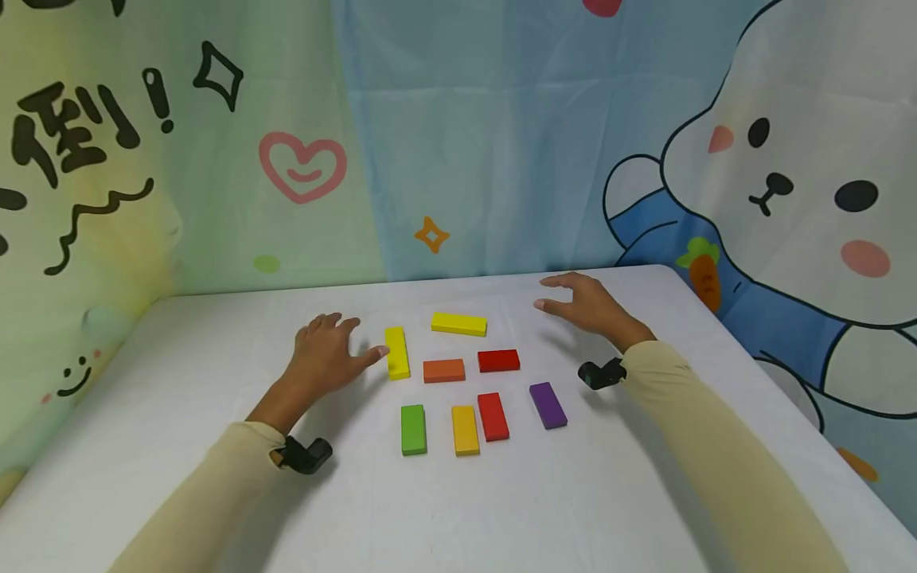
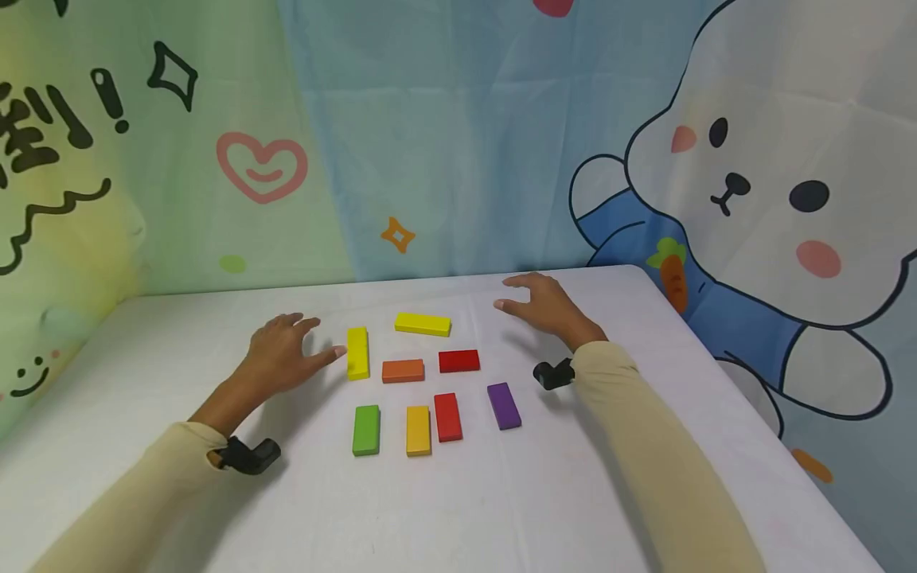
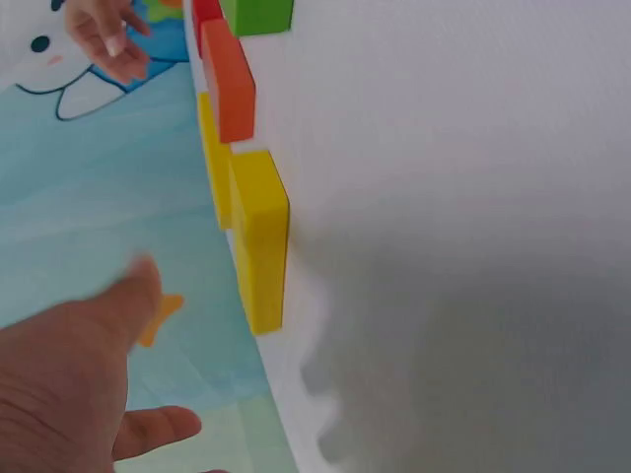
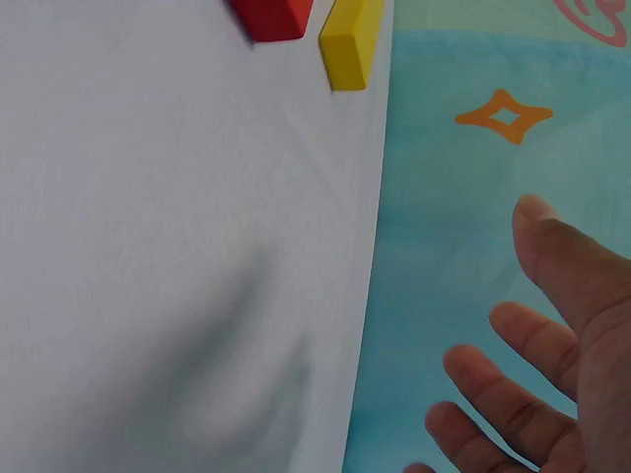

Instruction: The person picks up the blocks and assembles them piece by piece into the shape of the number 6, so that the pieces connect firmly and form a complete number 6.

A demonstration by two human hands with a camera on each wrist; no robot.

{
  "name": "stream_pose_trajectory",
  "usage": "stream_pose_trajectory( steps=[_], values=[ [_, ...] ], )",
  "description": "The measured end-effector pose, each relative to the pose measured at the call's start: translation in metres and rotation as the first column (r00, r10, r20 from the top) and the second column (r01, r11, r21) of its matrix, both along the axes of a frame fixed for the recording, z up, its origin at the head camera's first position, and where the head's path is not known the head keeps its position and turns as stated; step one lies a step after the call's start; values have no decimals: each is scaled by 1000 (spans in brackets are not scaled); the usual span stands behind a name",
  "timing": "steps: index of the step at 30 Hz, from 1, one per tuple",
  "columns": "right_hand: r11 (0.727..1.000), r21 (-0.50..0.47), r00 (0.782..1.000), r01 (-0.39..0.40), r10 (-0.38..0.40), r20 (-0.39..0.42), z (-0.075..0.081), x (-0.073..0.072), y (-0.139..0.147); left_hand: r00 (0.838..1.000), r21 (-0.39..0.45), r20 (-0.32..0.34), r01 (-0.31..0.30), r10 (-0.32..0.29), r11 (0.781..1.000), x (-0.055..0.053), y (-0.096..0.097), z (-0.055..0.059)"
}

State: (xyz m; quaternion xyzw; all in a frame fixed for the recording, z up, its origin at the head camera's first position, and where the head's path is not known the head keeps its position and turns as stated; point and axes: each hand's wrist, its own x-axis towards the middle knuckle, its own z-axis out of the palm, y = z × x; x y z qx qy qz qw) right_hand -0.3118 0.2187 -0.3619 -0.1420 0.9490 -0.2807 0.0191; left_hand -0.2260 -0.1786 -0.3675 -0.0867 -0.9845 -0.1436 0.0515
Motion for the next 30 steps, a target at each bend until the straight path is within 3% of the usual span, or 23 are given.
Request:
stream_pose_trajectory(
  steps=[4, 6, 11, 19, 30],
  values=[
    [997, -83, 1000, 1, 0, 20, -5, -2, -7, 999, 163, -38, 11, -5, 987, -1, 8, -4],
    [993, -121, 1000, -13, 15, 17, -6, -2, -11, 1000, 234, -10, -11, 14, 972, -1, 14, -5],
    [982, -191, 999, -9, 18, 47, -6, -1, -22, 996, 319, 52, -88, 75, 944, -1, 28, -8],
    [980, -194, 990, 47, -19, 141, -19, -8, -44, 990, 377, 81, -136, 114, 916, -3, 49, -19],
    [986, -164, 969, 32, 9, 245, -24, -12, -66, 986, 355, 86, -164, 142, 920, 0, 59, -27]
  ],
)
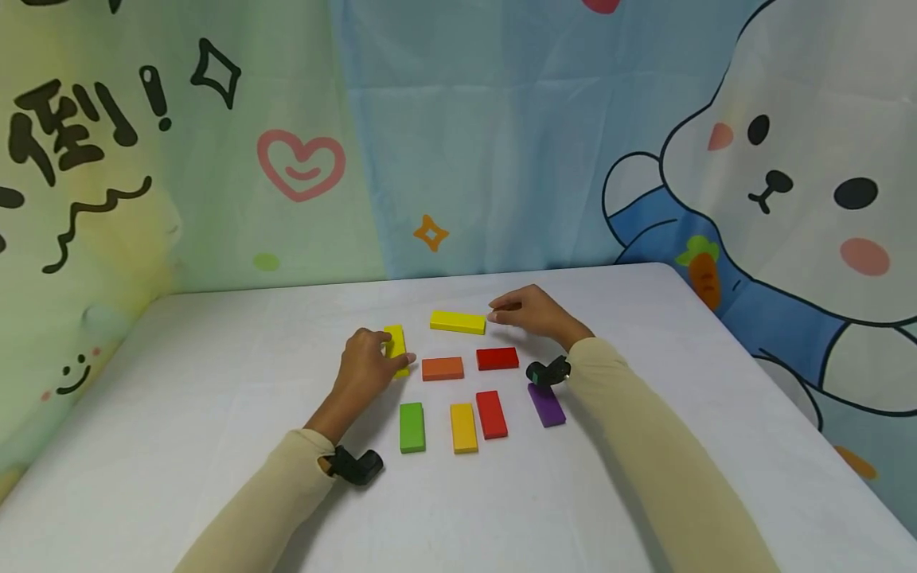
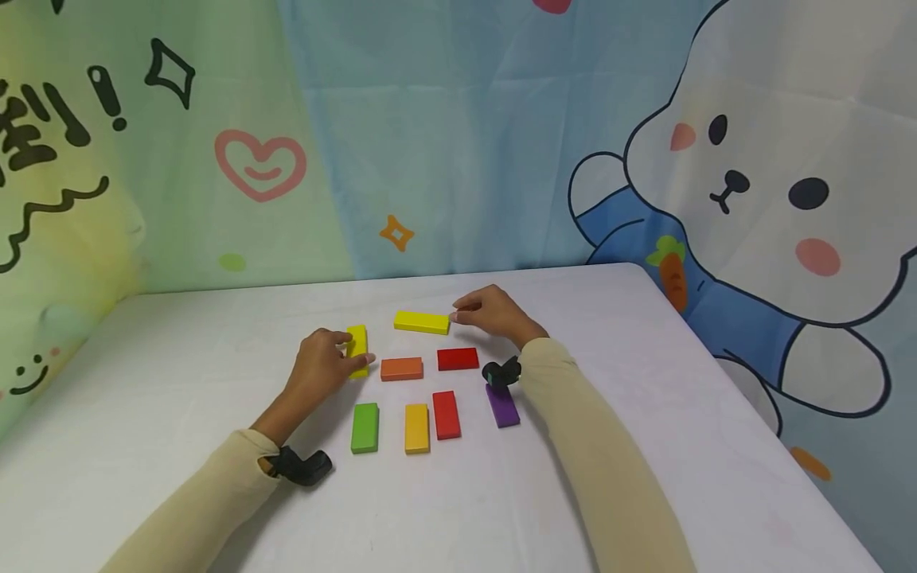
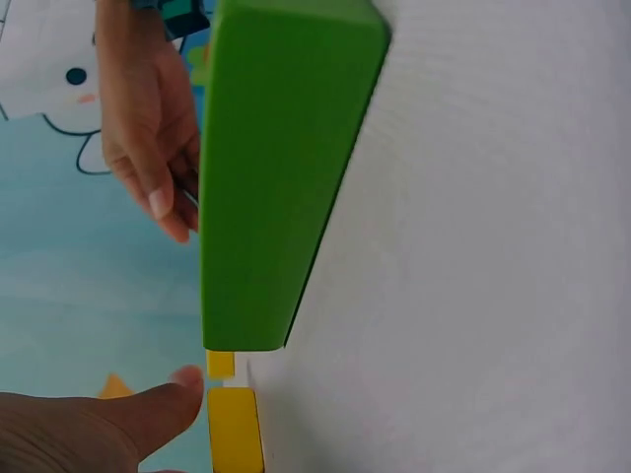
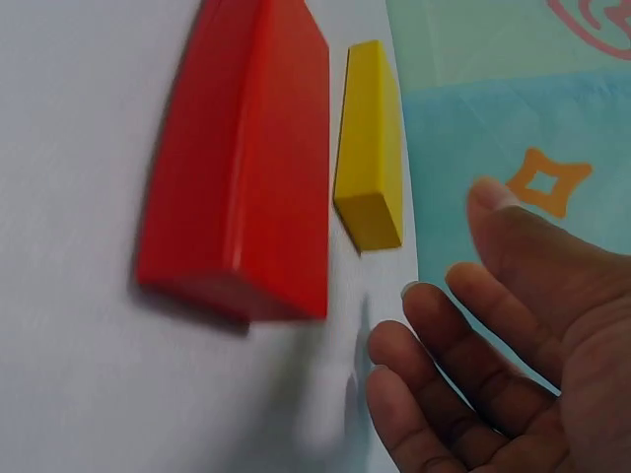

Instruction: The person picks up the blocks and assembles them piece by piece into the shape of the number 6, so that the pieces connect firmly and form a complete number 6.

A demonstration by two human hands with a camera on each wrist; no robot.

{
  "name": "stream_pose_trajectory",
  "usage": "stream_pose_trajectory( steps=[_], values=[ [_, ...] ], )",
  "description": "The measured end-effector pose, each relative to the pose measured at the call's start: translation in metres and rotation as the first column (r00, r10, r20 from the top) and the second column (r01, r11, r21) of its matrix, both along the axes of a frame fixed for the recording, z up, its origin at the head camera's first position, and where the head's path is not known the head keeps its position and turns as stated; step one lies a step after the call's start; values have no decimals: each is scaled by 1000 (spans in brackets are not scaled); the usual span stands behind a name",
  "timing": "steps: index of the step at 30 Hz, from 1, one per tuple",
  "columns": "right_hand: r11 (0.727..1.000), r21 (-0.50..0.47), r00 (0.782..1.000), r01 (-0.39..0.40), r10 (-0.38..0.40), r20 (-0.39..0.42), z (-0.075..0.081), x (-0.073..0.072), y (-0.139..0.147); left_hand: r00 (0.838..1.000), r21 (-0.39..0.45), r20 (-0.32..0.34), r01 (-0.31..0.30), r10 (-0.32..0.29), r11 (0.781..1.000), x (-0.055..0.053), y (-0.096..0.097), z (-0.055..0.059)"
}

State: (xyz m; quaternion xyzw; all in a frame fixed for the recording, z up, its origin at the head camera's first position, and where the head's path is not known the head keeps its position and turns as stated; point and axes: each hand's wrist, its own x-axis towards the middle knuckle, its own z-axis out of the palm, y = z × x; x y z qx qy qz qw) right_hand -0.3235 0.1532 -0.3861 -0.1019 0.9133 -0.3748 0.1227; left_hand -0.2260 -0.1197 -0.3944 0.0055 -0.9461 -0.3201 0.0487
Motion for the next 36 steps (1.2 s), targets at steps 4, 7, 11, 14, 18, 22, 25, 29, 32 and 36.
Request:
stream_pose_trajectory(
  steps=[4, 7, 11, 14, 18, 22, 25, 29, 32, 36],
  values=[
    [1000, -1, 1000, -25, 25, 20, 0, -2, -9, 1000, -14, 4, 15, -15, 1000, 1, -1, 1],
    [999, -4, 999, -32, 32, 28, -2, -4, -14, 1000, -7, 12, 14, -14, 1000, 1, 0, 1],
    [1000, -9, 998, -16, 17, 55, -3, -5, -20, 999, 10, 42, 0, -1, 1000, 1, 1, 1],
    [1000, -14, 997, 1, 0, 74, -4, -5, -24, 998, 16, 67, -17, 16, 1000, 0, 2, 2],
    [1000, -4, 998, -9, 9, 58, -6, -4, -28, 996, 18, 88, -33, 31, 999, 1, 3, 3],
    [999, 32, 999, -26, 25, 31, -6, -4, -30, 994, 19, 99, -38, 36, 999, 1, 5, 4],
    [998, 50, 999, -38, 36, 25, -5, -5, -32, 994, 22, 102, -44, 41, 999, 1, 6, 4],
    [998, 46, 999, -51, 50, 21, -4, -6, -35, 994, 25, 105, -46, 43, 999, 0, 6, 3],
    [998, 46, 999, -45, 44, 23, -4, -8, -36, 993, 27, 112, -44, 41, 999, -1, 6, 3],
    [999, 33, 999, -33, 32, 26, -5, -12, -37, 992, 28, 121, -49, 45, 998, -1, 6, 4]
  ],
)
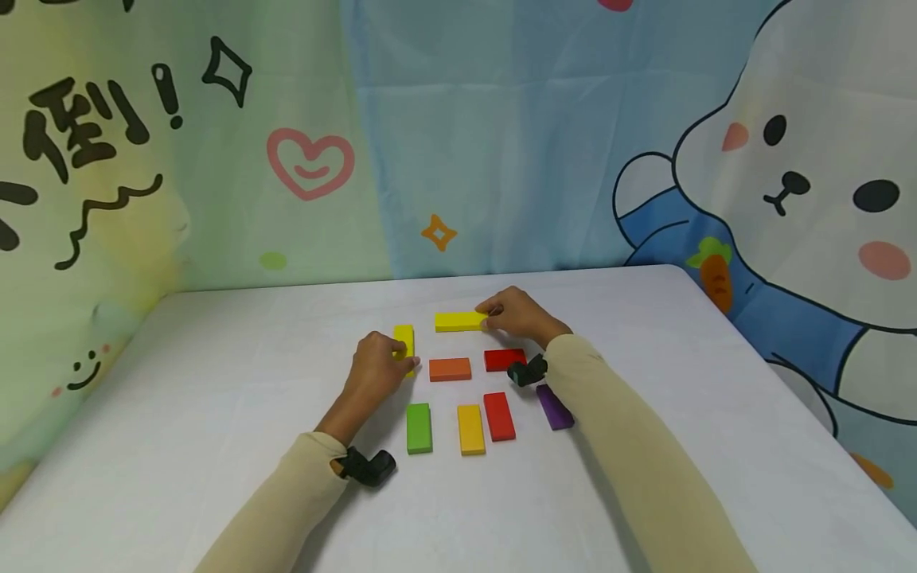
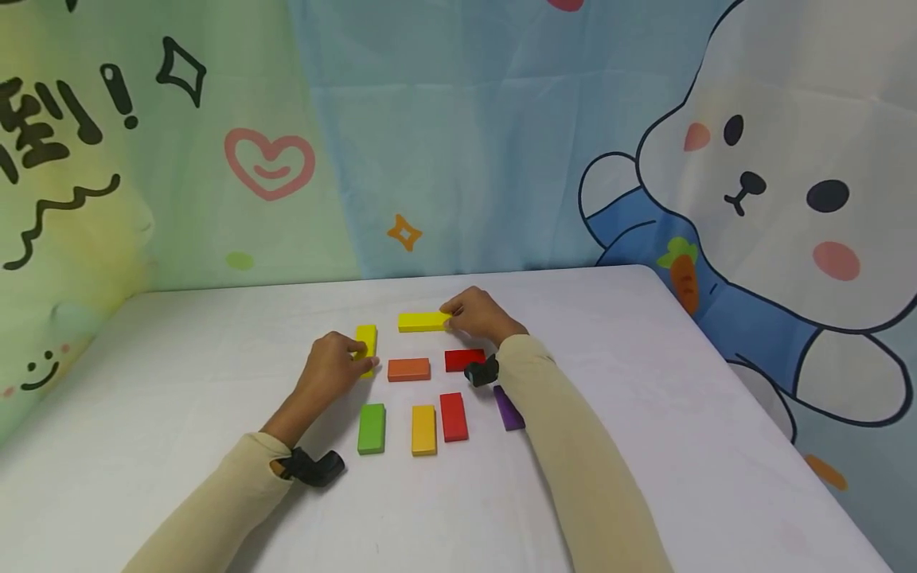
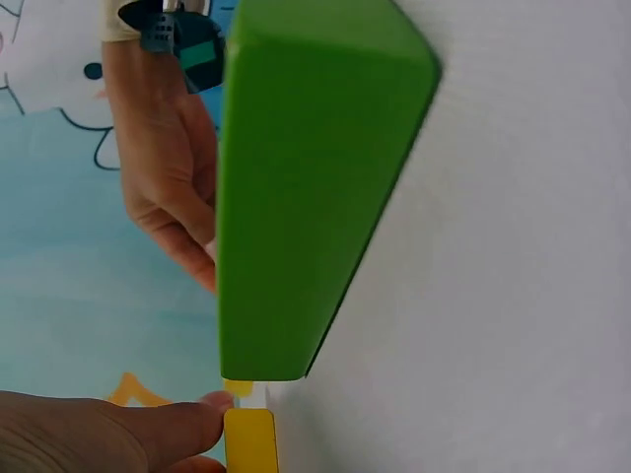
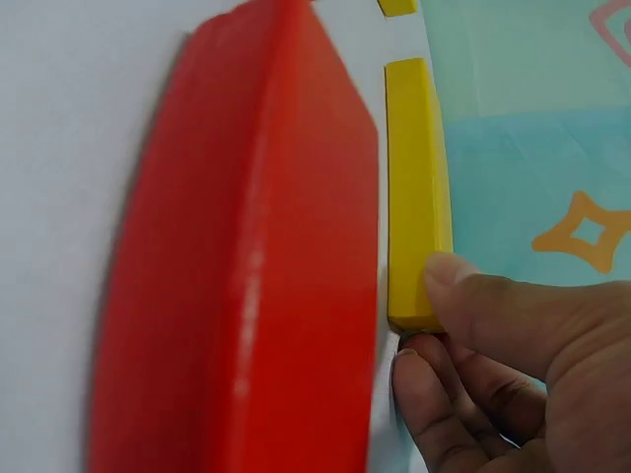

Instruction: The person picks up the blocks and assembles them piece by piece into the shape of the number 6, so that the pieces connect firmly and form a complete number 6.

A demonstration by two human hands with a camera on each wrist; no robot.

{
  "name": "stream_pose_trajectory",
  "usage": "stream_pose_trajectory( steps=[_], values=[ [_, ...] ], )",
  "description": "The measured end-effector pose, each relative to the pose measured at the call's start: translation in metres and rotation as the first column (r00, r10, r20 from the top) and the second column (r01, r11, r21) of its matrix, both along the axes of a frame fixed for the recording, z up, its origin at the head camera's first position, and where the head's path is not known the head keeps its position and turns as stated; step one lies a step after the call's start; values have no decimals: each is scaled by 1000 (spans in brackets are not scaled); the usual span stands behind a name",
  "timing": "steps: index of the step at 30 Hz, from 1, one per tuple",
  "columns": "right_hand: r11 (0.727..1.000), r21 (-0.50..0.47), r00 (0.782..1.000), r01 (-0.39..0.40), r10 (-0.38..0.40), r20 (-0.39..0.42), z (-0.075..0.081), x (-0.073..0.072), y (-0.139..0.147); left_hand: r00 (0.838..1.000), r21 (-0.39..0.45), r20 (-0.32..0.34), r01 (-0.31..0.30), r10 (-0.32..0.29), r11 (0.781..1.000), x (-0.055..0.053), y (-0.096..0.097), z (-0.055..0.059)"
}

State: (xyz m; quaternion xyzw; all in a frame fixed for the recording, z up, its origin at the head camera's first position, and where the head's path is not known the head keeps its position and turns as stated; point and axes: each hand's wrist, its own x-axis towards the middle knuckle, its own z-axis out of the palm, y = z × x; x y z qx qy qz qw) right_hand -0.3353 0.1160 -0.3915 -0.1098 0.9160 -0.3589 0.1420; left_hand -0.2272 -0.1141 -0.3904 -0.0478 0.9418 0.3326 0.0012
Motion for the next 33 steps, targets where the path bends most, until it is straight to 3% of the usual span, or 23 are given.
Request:
stream_pose_trajectory(
  steps=[16, 25, 33],
  values=[
    [996, -3, 996, -86, 86, -34, -3, -11, -2, 1000, 43, 10, -18, 18, 999, -2, 1, -3],
    [998, -68, 1000, -10, 11, 22, -6, -14, -5, 1000, 48, 11, -26, 26, 999, -3, 1, -4],
    [994, -113, 1000, 11, -12, -10, -6, -15, -15, 1000, 39, -20, -22, 23, 999, -2, -1, -5]
  ],
)
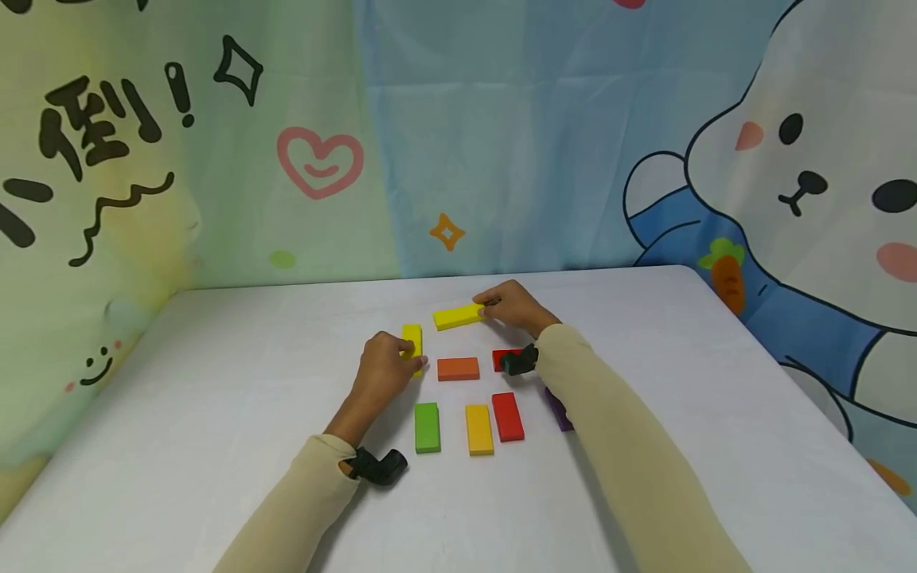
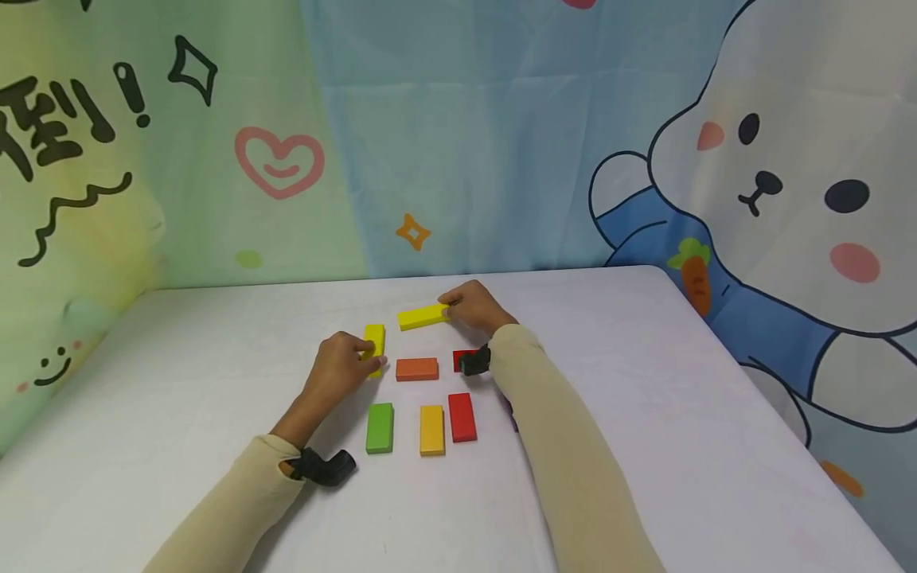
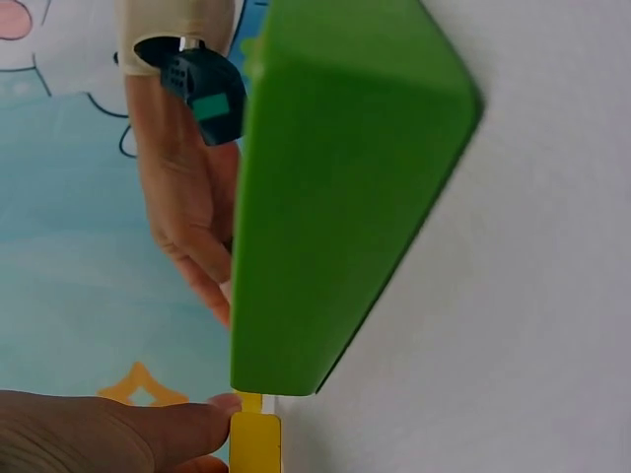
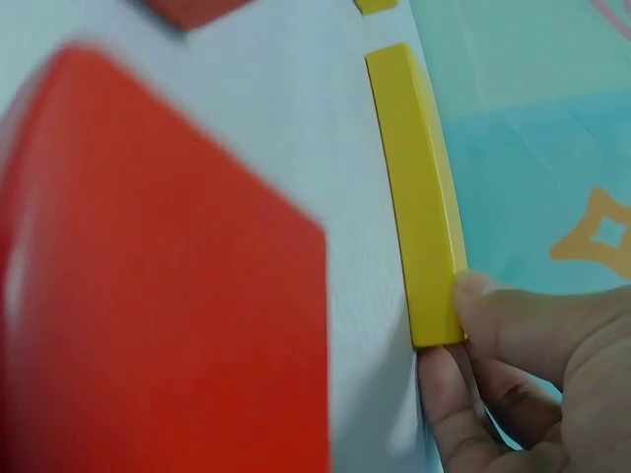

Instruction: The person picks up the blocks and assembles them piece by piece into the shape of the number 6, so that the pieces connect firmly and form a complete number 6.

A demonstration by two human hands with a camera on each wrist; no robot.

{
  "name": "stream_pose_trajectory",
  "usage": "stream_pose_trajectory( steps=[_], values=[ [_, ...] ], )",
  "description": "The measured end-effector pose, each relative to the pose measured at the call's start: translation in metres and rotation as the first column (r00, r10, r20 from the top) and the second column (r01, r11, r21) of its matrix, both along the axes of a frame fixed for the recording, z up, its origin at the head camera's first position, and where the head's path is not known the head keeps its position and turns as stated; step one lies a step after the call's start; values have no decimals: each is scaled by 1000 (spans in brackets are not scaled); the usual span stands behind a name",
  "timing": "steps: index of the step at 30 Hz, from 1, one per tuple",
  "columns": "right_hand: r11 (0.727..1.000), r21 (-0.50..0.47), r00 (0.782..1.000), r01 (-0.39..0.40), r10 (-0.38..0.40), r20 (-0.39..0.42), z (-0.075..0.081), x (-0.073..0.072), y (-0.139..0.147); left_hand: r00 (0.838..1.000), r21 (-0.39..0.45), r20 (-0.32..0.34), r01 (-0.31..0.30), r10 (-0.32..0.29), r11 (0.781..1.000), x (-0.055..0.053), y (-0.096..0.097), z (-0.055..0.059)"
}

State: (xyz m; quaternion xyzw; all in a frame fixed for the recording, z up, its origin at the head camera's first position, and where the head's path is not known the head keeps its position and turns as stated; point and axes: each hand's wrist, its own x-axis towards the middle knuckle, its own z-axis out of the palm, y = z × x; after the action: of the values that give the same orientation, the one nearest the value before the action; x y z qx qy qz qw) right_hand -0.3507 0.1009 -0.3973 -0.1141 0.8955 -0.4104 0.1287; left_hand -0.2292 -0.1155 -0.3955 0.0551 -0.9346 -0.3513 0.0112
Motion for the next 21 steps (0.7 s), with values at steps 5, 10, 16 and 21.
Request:
stream_pose_trajectory(
  steps=[5, 10, 16, 21],
  values=[
    [1000, -6, 1000, 13, -13, -15, 1, 1, -5, 1000, 5, -7, 4, -4, 1000, 1, 1, 0],
    [1000, 5, 999, 15, -15, -39, 0, 1, -9, 1000, 10, -1, 4, -4, 1000, 1, 2, 0],
    [999, -24, 998, 21, -22, -67, -3, -2, -18, 1000, 4, -16, 6, -6, 1000, 2, 1, 0],
    [993, -43, 992, 111, -113, -53, -5, -2, -23, 1000, 10, -22, 9, -9, 1000, 2, 0, 0]
  ],
)
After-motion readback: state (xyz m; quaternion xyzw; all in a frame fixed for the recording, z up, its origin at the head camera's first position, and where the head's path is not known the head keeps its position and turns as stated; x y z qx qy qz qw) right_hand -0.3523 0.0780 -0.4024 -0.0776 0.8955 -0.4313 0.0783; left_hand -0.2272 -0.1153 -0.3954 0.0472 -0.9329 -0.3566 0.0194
